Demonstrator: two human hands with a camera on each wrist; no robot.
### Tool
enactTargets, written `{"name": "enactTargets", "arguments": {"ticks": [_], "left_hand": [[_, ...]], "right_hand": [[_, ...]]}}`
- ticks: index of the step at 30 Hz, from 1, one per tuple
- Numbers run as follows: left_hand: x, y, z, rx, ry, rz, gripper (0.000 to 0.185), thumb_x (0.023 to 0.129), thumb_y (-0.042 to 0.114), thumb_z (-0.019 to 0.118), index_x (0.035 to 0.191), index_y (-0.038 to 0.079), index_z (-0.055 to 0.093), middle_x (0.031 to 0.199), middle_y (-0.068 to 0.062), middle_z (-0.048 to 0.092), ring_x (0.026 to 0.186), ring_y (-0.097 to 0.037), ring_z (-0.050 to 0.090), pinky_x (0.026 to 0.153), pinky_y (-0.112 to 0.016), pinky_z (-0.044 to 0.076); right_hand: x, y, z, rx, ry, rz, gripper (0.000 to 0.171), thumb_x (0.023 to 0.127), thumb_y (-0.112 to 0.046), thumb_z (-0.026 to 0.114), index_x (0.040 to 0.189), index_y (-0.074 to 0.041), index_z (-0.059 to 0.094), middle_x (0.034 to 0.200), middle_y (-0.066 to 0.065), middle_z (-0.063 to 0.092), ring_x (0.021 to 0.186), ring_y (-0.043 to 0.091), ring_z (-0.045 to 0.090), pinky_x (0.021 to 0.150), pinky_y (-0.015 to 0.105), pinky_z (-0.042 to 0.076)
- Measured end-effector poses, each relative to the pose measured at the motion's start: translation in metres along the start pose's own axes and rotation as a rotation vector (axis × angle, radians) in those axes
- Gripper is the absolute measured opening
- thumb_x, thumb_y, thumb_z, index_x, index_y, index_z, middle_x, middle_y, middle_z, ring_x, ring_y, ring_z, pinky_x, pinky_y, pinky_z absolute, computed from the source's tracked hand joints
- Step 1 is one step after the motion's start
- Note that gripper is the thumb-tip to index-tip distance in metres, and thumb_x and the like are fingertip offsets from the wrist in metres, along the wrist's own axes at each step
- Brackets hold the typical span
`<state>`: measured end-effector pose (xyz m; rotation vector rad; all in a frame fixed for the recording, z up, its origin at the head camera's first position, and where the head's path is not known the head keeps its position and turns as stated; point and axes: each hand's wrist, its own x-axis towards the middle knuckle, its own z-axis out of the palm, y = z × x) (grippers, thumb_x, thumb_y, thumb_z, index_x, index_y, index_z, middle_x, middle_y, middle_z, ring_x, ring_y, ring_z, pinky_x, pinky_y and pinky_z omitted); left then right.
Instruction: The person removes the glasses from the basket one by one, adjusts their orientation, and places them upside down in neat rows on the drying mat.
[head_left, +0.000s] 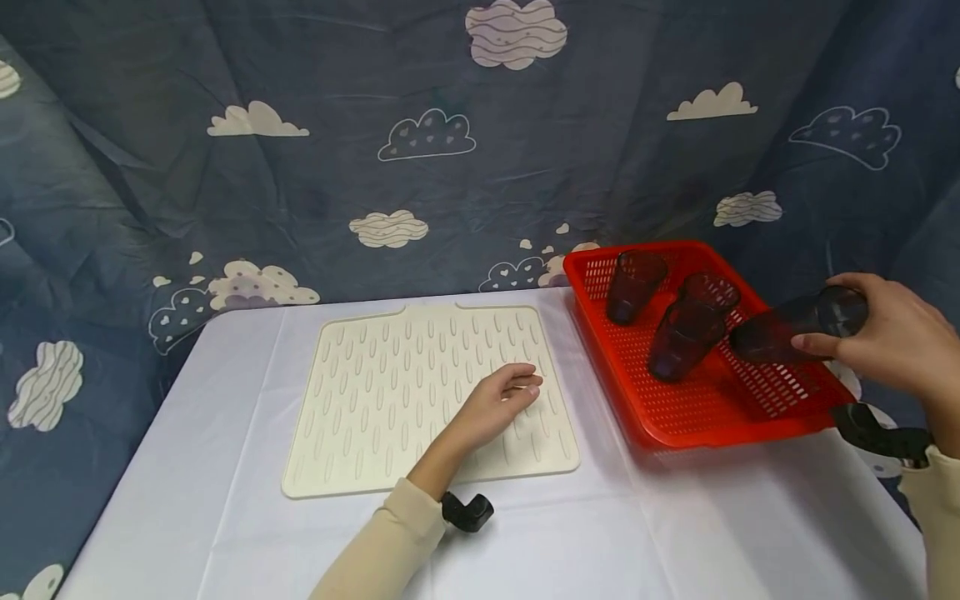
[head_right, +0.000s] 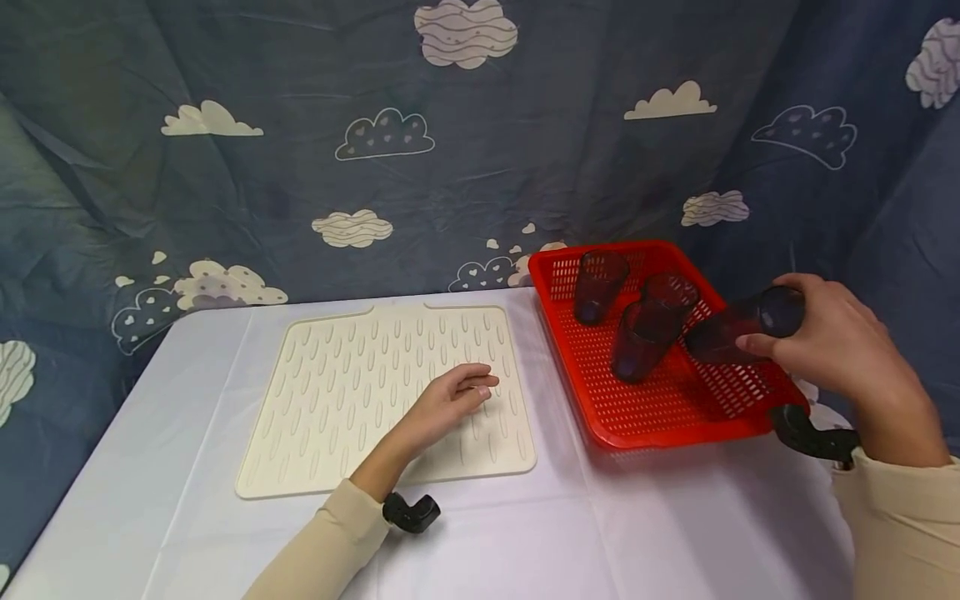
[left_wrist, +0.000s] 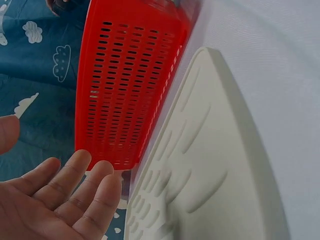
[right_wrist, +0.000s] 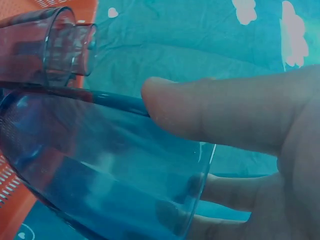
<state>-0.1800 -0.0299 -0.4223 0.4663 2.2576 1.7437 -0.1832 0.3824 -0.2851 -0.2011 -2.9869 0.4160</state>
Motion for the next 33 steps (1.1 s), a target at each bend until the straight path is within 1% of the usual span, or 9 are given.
{"name": "enactTargets", "arguments": {"ticks": [3,6,9,13,17,19,22,26,33], "left_hand": [[-0.001,0.003,-0.002,-0.008,0.004,-0.005,0.044,0.102,0.025,0.054,0.142,0.007,0.05,0.136,-0.011,0.063,0.125,-0.028,0.06,0.107,-0.041,0.048],[0.0,0.004,-0.003,-0.023,0.006,-0.009,0.044,0.102,0.026,0.054,0.142,0.008,0.05,0.136,-0.011,0.063,0.126,-0.027,0.06,0.107,-0.04,0.048],[0.0,0.006,-0.004,-0.037,0.007,-0.013,0.045,0.102,0.025,0.054,0.142,0.007,0.049,0.137,-0.011,0.063,0.127,-0.027,0.059,0.108,-0.041,0.048],[0.002,0.008,-0.004,-0.048,0.002,0.002,0.046,0.102,0.023,0.054,0.143,0.004,0.048,0.138,-0.013,0.061,0.128,-0.029,0.058,0.109,-0.041,0.048],[0.003,0.008,-0.002,-0.051,0.007,0.012,0.045,0.102,0.022,0.054,0.142,0.004,0.049,0.137,-0.014,0.062,0.127,-0.03,0.059,0.107,-0.04,0.049],[0.003,0.008,-0.001,-0.054,0.012,0.008,0.044,0.101,0.022,0.055,0.142,0.005,0.05,0.136,-0.013,0.063,0.126,-0.029,0.06,0.106,-0.04,0.05],[0.004,0.007,0.0,-0.065,0.012,0.006,0.043,0.101,0.023,0.055,0.141,0.007,0.051,0.136,-0.014,0.063,0.125,-0.028,0.06,0.106,-0.037,0.05],[0.004,0.007,0.002,-0.068,0.007,0.011,0.044,0.101,0.024,0.055,0.141,0.006,0.05,0.137,-0.015,0.062,0.126,-0.029,0.059,0.106,-0.036,0.05],[0.001,0.009,-0.001,-0.051,0.018,-0.007,0.043,0.102,0.025,0.055,0.141,0.009,0.051,0.137,-0.01,0.063,0.128,-0.027,0.059,0.108,-0.038,0.048]], "right_hand": [[-0.002,-0.003,-0.001,0.018,0.018,0.005,0.086,0.082,-0.018,0.074,0.144,0.016,0.025,0.132,0.045,0.03,0.111,0.06,0.031,0.092,0.08,0.033],[-0.005,-0.007,-0.004,0.036,0.03,0.017,0.09,0.083,-0.018,0.075,0.148,0.014,0.022,0.139,0.045,0.029,0.112,0.06,0.031,0.092,0.08,0.035],[-0.008,-0.013,-0.007,0.044,0.051,0.021,0.09,0.086,-0.019,0.074,0.151,0.011,0.019,0.143,0.043,0.028,0.115,0.059,0.031,0.095,0.079,0.033],[-0.011,-0.02,-0.009,0.049,0.095,-0.001,0.086,0.088,-0.017,0.073,0.15,0.011,0.021,0.136,0.043,0.033,0.116,0.059,0.031,0.098,0.078,0.029],[-0.008,-0.015,-0.006,0.069,0.118,-0.02,0.088,0.087,-0.021,0.074,0.152,0.009,0.021,0.135,0.042,0.035,0.117,0.059,0.032,0.099,0.078,0.028],[-0.004,-0.01,-0.001,0.077,0.13,-0.027,0.089,0.088,-0.025,0.073,0.153,0.007,0.02,0.136,0.041,0.036,0.117,0.058,0.034,0.098,0.078,0.03],[-0.003,-0.01,0.0,0.101,0.14,-0.049,0.09,0.088,-0.025,0.074,0.154,0.006,0.02,0.136,0.041,0.037,0.115,0.057,0.036,0.094,0.078,0.034],[-0.011,-0.025,-0.008,0.126,0.134,-0.075,0.09,0.085,-0.017,0.075,0.153,0.008,0.021,0.137,0.042,0.036,0.112,0.06,0.037,0.091,0.079,0.036],[-0.024,-0.053,-0.016,0.13,0.128,-0.119,0.09,0.085,-0.018,0.077,0.154,0.003,0.023,0.143,0.04,0.035,0.112,0.058,0.038,0.093,0.08,0.031]]}}
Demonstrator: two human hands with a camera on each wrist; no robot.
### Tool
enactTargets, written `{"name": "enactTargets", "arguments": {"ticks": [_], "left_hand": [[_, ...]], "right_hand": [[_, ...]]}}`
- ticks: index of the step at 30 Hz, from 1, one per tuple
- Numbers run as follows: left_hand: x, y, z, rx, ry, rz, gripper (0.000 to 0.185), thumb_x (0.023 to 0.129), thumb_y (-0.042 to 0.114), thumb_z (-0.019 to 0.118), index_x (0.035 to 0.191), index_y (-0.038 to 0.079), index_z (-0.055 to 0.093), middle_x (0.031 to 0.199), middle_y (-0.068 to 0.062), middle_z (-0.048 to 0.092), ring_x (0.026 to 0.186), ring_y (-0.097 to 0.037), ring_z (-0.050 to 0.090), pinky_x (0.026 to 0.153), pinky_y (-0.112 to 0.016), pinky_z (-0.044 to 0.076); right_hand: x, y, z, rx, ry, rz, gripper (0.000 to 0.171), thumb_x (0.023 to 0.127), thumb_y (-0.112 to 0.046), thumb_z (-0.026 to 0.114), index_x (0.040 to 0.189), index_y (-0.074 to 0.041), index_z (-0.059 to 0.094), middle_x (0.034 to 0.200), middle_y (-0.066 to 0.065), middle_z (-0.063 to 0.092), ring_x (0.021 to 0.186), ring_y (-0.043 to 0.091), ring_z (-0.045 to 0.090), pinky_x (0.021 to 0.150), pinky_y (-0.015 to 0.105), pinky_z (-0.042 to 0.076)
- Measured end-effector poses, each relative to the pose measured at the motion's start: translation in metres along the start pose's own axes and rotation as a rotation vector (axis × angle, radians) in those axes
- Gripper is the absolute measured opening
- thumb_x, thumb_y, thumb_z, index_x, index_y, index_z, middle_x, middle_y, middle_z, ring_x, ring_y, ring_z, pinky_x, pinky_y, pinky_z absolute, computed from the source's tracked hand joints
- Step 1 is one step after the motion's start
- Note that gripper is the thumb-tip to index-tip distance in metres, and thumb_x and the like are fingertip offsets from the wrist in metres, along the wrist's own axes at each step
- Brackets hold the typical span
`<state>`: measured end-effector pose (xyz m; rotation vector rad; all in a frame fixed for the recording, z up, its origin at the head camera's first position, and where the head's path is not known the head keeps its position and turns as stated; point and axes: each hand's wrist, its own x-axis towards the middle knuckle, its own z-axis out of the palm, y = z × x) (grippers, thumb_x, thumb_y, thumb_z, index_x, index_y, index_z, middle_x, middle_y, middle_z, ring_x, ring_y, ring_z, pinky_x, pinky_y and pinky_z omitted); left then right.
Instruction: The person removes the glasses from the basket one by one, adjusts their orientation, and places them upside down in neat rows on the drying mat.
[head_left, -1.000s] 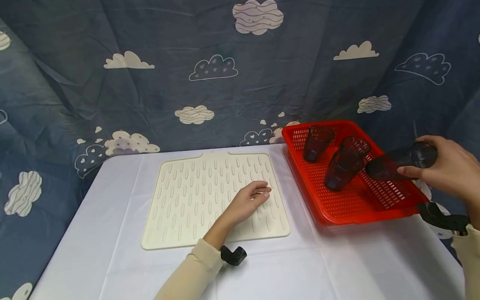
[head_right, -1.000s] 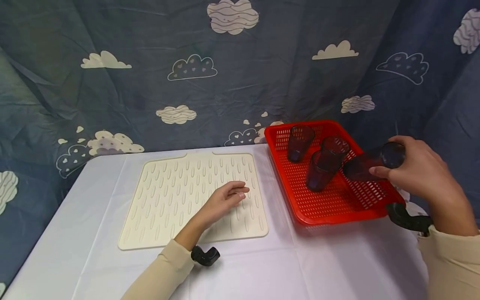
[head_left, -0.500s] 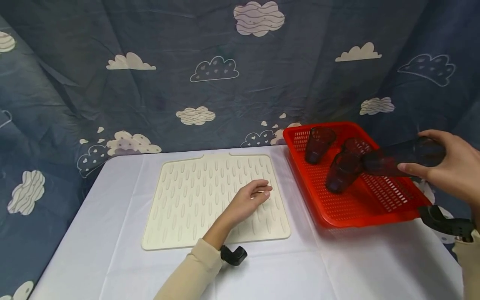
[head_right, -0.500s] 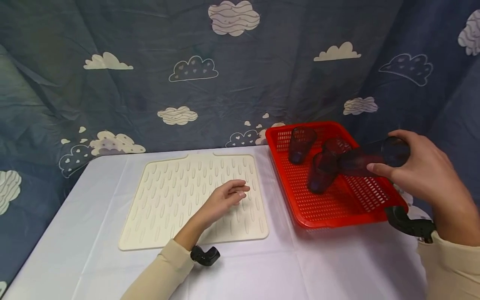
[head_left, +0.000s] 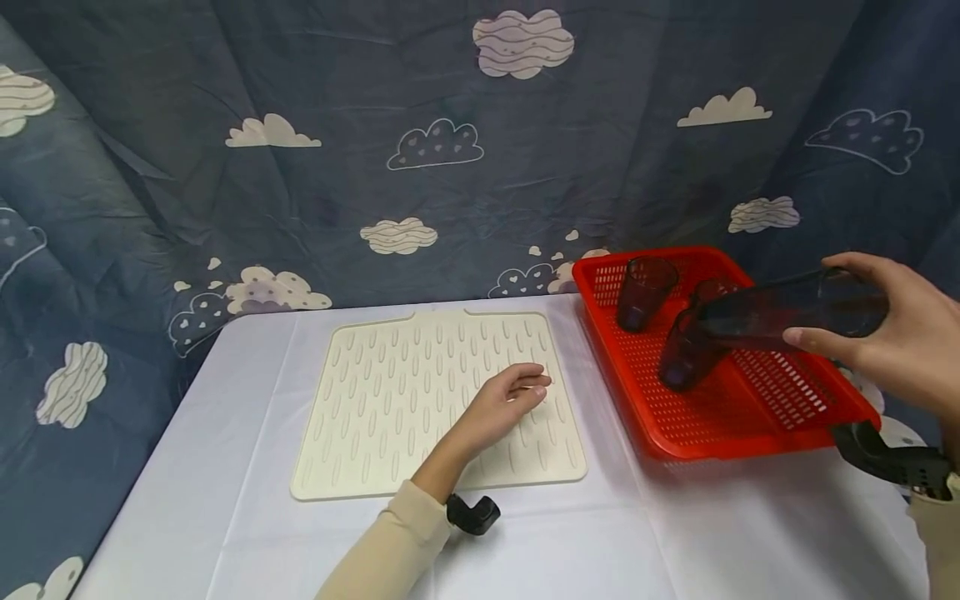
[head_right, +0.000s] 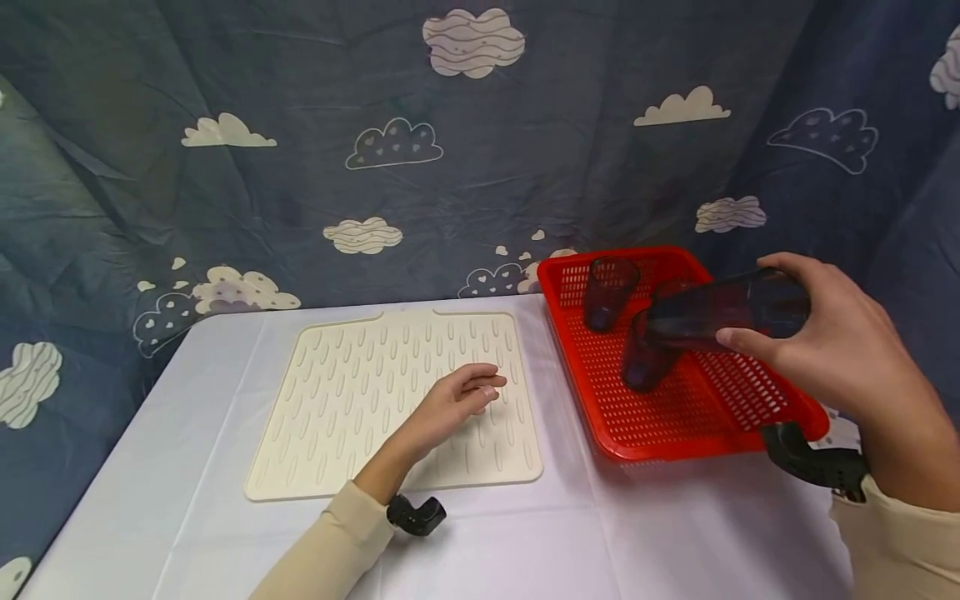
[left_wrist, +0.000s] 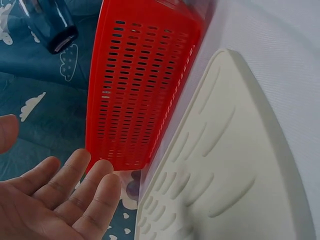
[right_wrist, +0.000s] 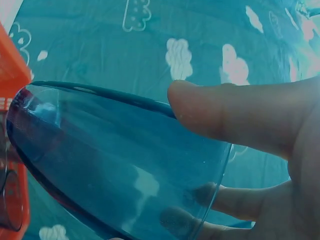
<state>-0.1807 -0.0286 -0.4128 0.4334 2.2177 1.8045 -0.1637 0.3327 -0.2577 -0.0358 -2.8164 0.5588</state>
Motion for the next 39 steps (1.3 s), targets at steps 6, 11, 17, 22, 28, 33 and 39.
{"name": "enactTargets", "arguments": {"ticks": [6,11,17,22,28,33,39], "left_hand": [[0.0,0.002,-0.001,-0.028,-0.004,0.014,0.043,0.102,0.024,0.054,0.141,0.008,0.05,0.137,-0.012,0.062,0.128,-0.027,0.059,0.106,-0.036,0.051],[0.0,0.003,-0.004,-0.087,-0.021,0.008,0.044,0.103,0.021,0.053,0.143,0.003,0.048,0.139,-0.016,0.06,0.129,-0.033,0.057,0.104,-0.042,0.052],[-0.003,0.004,-0.01,-0.15,-0.001,0.043,0.042,0.101,0.016,0.055,0.141,0.004,0.05,0.139,-0.018,0.059,0.129,-0.037,0.057,0.103,-0.046,0.052],[-0.006,0.005,-0.017,-0.172,0.056,0.091,0.038,0.099,0.009,0.057,0.137,0.003,0.055,0.136,-0.02,0.062,0.124,-0.036,0.061,0.097,-0.034,0.056],[-0.014,0.007,-0.027,-0.157,0.096,0.077,0.037,0.097,0.01,0.061,0.133,0.004,0.057,0.133,-0.021,0.063,0.118,-0.027,0.065,0.091,-0.026,0.057],[-0.02,0.006,-0.036,-0.157,0.073,0.049,0.035,0.101,0.015,0.056,0.135,0.005,0.056,0.135,-0.019,0.062,0.121,-0.032,0.063,0.095,-0.031,0.056],[-0.027,0.006,-0.049,-0.196,0.033,0.024,0.042,0.107,0.03,0.041,0.135,0.003,0.055,0.138,-0.018,0.061,0.125,-0.034,0.061,0.098,-0.036,0.055]], "right_hand": [[-0.001,-0.016,-0.003,0.013,-0.031,-0.024,0.092,0.082,-0.022,0.08,0.154,0.0,0.026,0.141,0.037,0.037,0.112,0.058,0.039,0.089,0.078,0.032],[-0.004,-0.03,-0.001,0.038,-0.064,-0.026,0.094,0.081,-0.025,0.081,0.155,-0.004,0.026,0.143,0.036,0.036,0.114,0.057,0.04,0.087,0.077,0.035],[-0.005,-0.042,0.006,0.117,-0.101,-0.054,0.092,0.081,-0.031,0.082,0.155,-0.011,0.029,0.135,0.031,0.047,0.114,0.05,0.046,0.08,0.065,0.042],[-0.005,-0.055,0.015,0.17,-0.122,-0.106,0.092,0.079,-0.029,0.084,0.153,-0.014,0.032,0.134,0.026,0.05,0.113,0.046,0.051,0.072,0.043,0.048],[-0.01,-0.068,0.027,0.238,-0.135,-0.151,0.088,0.078,-0.027,0.086,0.15,-0.017,0.037,0.133,0.02,0.05,0.106,0.039,0.054,0.074,0.029,0.049],[-0.014,-0.079,0.037,0.302,-0.141,-0.214,0.083,0.075,-0.022,0.088,0.145,-0.019,0.043,0.128,0.013,0.054,0.099,0.03,0.061,0.067,0.008,0.046],[-0.017,-0.096,0.047,0.355,-0.158,-0.256,0.08,0.075,-0.017,0.088,0.143,-0.02,0.045,0.128,0.009,0.055,0.102,0.03,0.064,0.07,0.009,0.051]]}}
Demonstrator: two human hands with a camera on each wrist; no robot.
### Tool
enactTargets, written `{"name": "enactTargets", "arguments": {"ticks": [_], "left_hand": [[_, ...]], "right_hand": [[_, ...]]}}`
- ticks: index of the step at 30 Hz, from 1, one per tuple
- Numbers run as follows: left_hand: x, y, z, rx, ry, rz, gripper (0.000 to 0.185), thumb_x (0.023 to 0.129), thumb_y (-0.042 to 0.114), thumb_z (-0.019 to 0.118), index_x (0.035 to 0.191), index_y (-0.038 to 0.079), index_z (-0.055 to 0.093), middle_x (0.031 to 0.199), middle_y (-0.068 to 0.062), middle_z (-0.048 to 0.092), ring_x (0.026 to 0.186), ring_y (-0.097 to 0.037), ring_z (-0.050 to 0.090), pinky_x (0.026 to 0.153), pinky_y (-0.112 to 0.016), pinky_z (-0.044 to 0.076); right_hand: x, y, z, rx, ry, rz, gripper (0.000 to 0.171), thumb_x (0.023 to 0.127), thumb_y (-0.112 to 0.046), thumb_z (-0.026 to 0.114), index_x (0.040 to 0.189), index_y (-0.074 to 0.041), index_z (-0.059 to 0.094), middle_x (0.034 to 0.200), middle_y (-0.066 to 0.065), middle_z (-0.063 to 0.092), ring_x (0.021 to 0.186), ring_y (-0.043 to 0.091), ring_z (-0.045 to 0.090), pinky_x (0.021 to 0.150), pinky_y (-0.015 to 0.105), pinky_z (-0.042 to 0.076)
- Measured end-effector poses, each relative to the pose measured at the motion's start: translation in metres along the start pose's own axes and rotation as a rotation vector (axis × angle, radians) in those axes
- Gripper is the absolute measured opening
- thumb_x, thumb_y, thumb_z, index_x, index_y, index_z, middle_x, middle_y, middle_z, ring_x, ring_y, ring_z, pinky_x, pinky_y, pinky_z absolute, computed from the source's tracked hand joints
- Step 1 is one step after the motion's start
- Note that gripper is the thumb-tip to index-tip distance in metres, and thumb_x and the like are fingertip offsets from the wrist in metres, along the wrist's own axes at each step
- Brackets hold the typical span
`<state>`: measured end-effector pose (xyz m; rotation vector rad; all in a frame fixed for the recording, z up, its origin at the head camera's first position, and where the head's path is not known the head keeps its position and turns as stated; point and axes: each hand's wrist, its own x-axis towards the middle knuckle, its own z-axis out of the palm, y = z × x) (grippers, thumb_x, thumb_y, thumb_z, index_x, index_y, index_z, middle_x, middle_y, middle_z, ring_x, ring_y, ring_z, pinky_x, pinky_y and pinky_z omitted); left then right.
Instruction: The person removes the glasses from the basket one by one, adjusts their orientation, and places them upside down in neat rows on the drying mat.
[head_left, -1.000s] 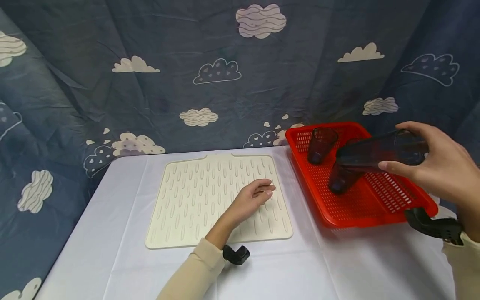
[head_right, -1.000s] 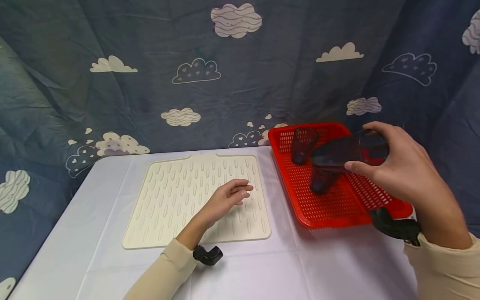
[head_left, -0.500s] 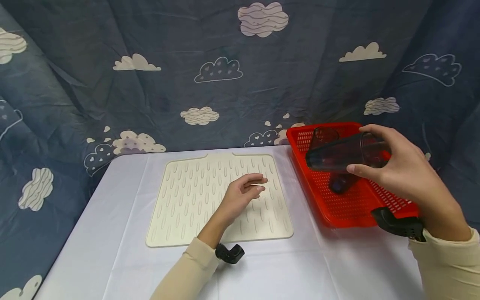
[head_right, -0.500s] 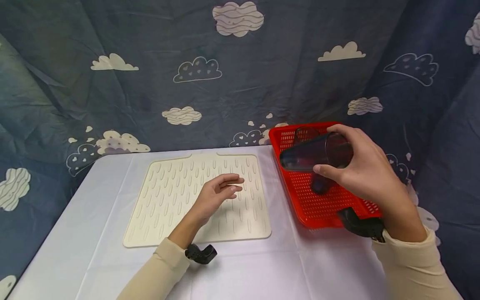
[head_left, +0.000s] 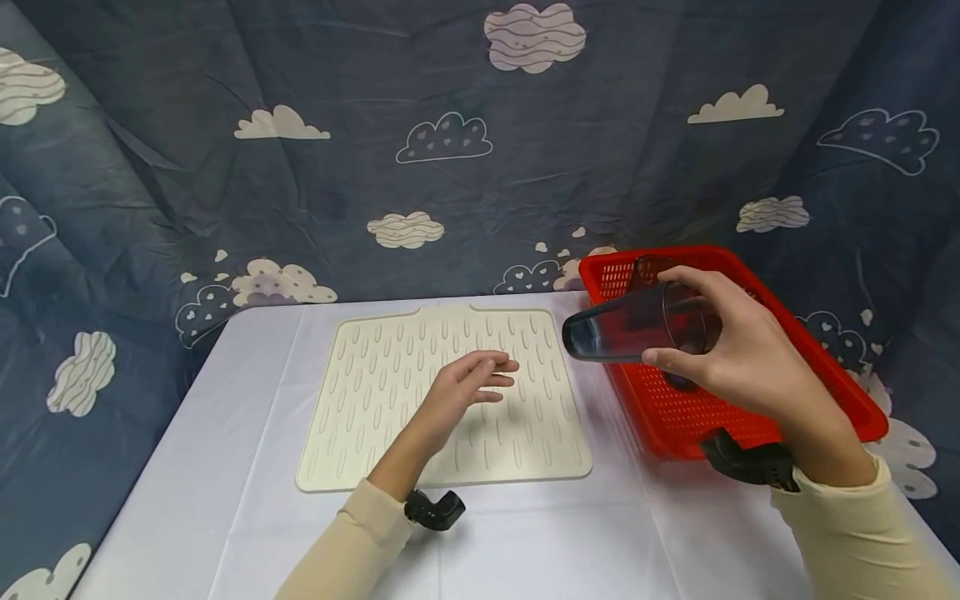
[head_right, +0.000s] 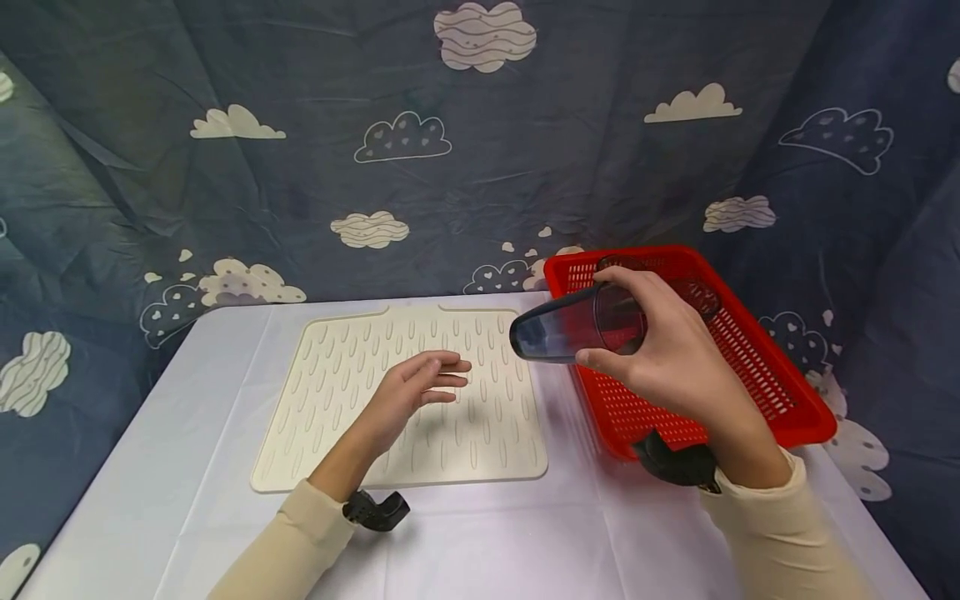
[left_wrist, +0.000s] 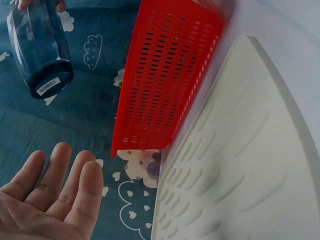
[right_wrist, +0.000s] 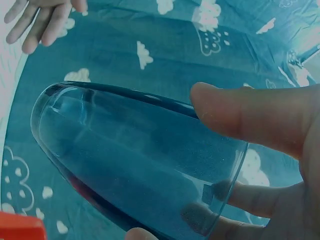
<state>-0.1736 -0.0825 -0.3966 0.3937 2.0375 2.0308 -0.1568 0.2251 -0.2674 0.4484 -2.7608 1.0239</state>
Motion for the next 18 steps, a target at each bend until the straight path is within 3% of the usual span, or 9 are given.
{"name": "enactTargets", "arguments": {"ticks": [9,14,18], "left_hand": [[-0.008,0.002,-0.01,-0.056,-0.099,0.028,0.069,0.107,0.051,0.014,0.143,0.0,0.045,0.144,-0.023,0.054,0.131,-0.04,0.054,0.102,-0.039,0.053],[-0.011,0.0,-0.015,-0.161,-0.124,0.014,0.073,0.106,0.055,0.013,0.143,0.0,0.044,0.147,-0.025,0.05,0.133,-0.042,0.052,0.101,-0.039,0.052],[-0.013,0.0,-0.015,-0.139,-0.121,0.013,0.072,0.105,0.057,0.02,0.143,0.0,0.044,0.147,-0.025,0.05,0.133,-0.043,0.051,0.1,-0.036,0.053]], "right_hand": [[-0.003,-0.005,0.015,0.024,0.011,-0.069,0.08,0.071,-0.012,0.089,0.141,-0.018,0.048,0.13,0.006,0.054,0.098,0.026,0.062,0.071,0.011,0.051],[-0.005,-0.007,0.026,0.032,0.0,-0.12,0.081,0.071,-0.014,0.09,0.141,-0.017,0.049,0.132,0.007,0.055,0.1,0.026,0.063,0.07,0.012,0.053],[-0.005,-0.011,0.035,0.024,-0.006,-0.136,0.083,0.07,-0.015,0.09,0.142,-0.018,0.049,0.135,0.007,0.055,0.107,0.028,0.062,0.074,0.023,0.058]]}}
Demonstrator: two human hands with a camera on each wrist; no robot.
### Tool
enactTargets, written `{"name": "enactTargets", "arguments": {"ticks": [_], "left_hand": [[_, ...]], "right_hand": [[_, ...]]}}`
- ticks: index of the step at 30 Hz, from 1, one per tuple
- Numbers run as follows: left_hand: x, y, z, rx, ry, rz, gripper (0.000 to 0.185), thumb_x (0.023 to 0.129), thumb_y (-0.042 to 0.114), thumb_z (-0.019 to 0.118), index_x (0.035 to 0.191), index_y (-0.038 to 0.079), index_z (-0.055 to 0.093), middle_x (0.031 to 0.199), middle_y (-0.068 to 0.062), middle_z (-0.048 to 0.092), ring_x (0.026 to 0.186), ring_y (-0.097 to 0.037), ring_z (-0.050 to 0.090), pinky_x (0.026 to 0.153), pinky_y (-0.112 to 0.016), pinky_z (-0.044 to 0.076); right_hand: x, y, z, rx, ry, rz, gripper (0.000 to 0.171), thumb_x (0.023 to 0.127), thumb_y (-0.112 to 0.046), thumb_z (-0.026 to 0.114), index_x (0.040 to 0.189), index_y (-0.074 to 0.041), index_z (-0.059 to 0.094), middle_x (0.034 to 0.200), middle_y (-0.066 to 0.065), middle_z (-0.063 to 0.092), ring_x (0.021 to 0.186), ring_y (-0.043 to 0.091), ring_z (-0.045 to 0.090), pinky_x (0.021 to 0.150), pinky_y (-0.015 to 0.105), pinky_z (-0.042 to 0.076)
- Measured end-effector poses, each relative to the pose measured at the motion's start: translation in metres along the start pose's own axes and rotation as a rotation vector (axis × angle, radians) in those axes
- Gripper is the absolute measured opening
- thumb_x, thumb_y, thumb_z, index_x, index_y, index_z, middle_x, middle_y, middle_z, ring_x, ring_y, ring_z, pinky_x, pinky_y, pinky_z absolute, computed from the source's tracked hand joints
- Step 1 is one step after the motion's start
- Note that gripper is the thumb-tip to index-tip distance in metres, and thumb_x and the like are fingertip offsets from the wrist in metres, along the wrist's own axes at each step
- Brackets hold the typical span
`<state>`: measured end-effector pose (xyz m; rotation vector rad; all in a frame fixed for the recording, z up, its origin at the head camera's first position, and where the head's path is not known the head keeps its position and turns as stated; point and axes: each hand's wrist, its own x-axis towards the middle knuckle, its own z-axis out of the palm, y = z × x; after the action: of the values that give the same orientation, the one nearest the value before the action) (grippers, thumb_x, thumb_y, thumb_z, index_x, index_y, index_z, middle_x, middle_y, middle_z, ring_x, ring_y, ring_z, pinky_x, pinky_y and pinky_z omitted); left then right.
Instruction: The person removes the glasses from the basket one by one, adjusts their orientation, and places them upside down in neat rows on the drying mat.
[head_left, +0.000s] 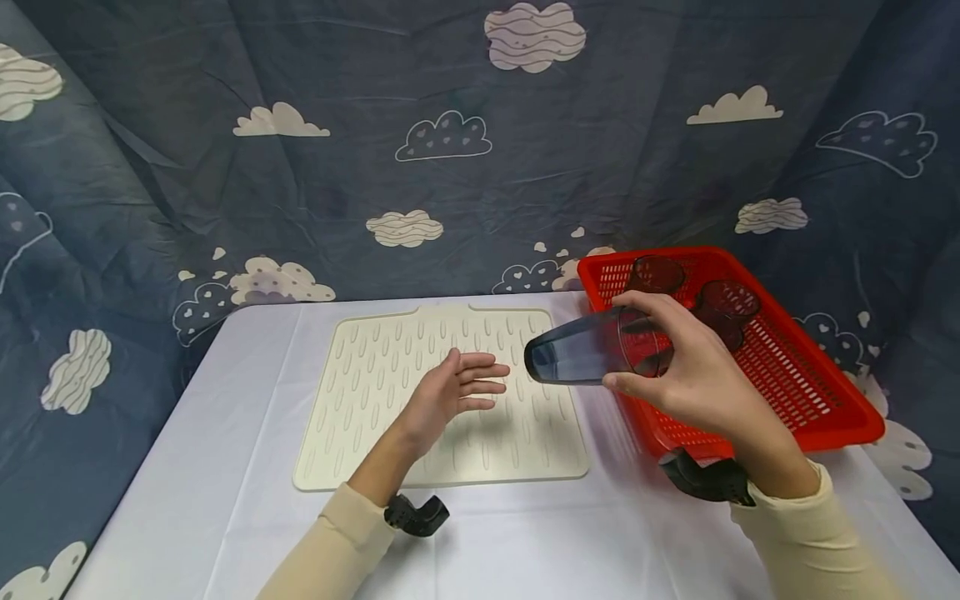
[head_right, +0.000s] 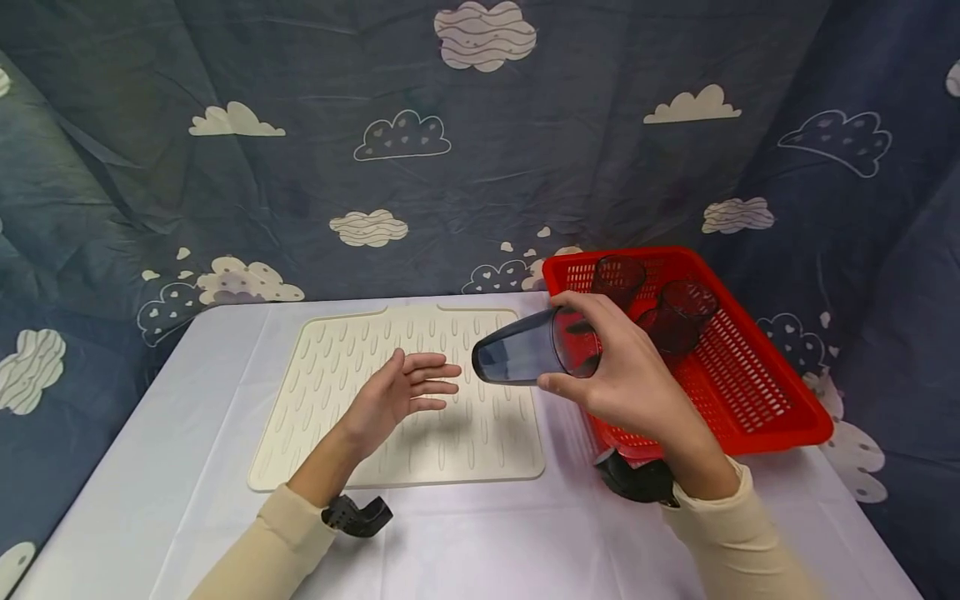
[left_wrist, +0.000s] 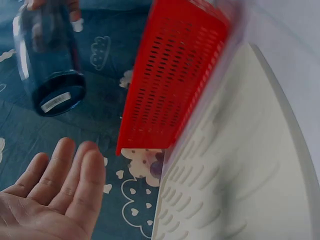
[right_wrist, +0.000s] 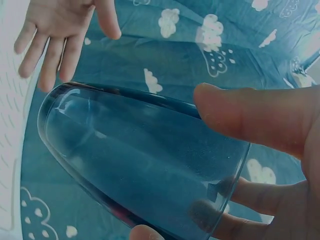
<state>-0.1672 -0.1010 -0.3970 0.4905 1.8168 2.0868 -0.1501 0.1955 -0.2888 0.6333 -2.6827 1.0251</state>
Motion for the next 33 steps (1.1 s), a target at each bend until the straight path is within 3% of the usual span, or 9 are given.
{"name": "enactTargets", "arguments": {"ticks": [4,7,13,22,28,33], "left_hand": [[-0.002,0.001,0.003,0.046,0.005,-0.027,0.073,0.104,0.059,0.026,0.144,0.001,0.044,0.146,-0.022,0.052,0.131,-0.038,0.055,0.099,-0.033,0.054],[-0.003,0.002,0.004,0.023,0.006,-0.043,0.071,0.105,0.057,0.025,0.145,0.001,0.042,0.146,-0.024,0.051,0.124,-0.031,0.061,0.098,-0.036,0.055],[-0.005,0.001,0.002,-0.025,-0.011,-0.057,0.06,0.107,0.046,0.027,0.148,0.005,0.04,0.145,-0.025,0.05,0.109,-0.016,0.067,0.093,-0.036,0.057],[-0.007,-0.007,0.002,-0.043,-0.061,-0.019,0.055,0.104,0.031,0.044,0.153,0.009,0.032,0.15,-0.02,0.039,0.112,-0.013,0.06,0.097,-0.036,0.054],[-0.006,-0.013,0.007,-0.018,-0.021,-0.026,0.053,0.1,0.019,0.056,0.149,0.008,0.037,0.142,-0.013,0.043,0.11,-0.015,0.057,0.09,-0.031,0.056],[-0.008,-0.015,0.006,-0.006,0.001,-0.032,0.057,0.097,0.017,0.061,0.149,0.007,0.037,0.139,-0.012,0.044,0.105,-0.014,0.057,0.085,-0.028,0.055]], "right_hand": [[0.002,-0.002,0.012,0.002,0.005,-0.051,0.083,0.068,-0.013,0.091,0.141,-0.017,0.05,0.136,0.006,0.056,0.108,0.028,0.063,0.084,0.041,0.057],[0.003,-0.003,0.022,0.038,-0.007,-0.076,0.083,0.066,-0.009,0.091,0.139,-0.016,0.051,0.135,0.006,0.056,0.109,0.027,0.061,0.086,0.049,0.056],[0.005,-0.007,0.036,0.074,-0.044,-0.09,0.08,0.067,-0.007,0.09,0.137,-0.017,0.051,0.13,0.005,0.056,0.105,0.023,0.056,0.083,0.045,0.056],[0.006,-0.007,0.051,0.134,-0.091,-0.107,0.081,0.067,-0.007,0.089,0.137,-0.018,0.05,0.126,0.004,0.057,0.106,0.023,0.056,0.08,0.038,0.059],[0.005,-0.005,0.058,0.17,-0.144,-0.108,0.082,0.068,-0.007,0.088,0.139,-0.019,0.048,0.13,0.005,0.055,0.11,0.025,0.058,0.076,0.029,0.06],[0.004,-0.003,0.061,0.193,-0.16,-0.087,0.083,0.069,-0.007,0.087,0.14,-0.018,0.047,0.131,0.006,0.055,0.112,0.026,0.059,0.077,0.029,0.061]]}}
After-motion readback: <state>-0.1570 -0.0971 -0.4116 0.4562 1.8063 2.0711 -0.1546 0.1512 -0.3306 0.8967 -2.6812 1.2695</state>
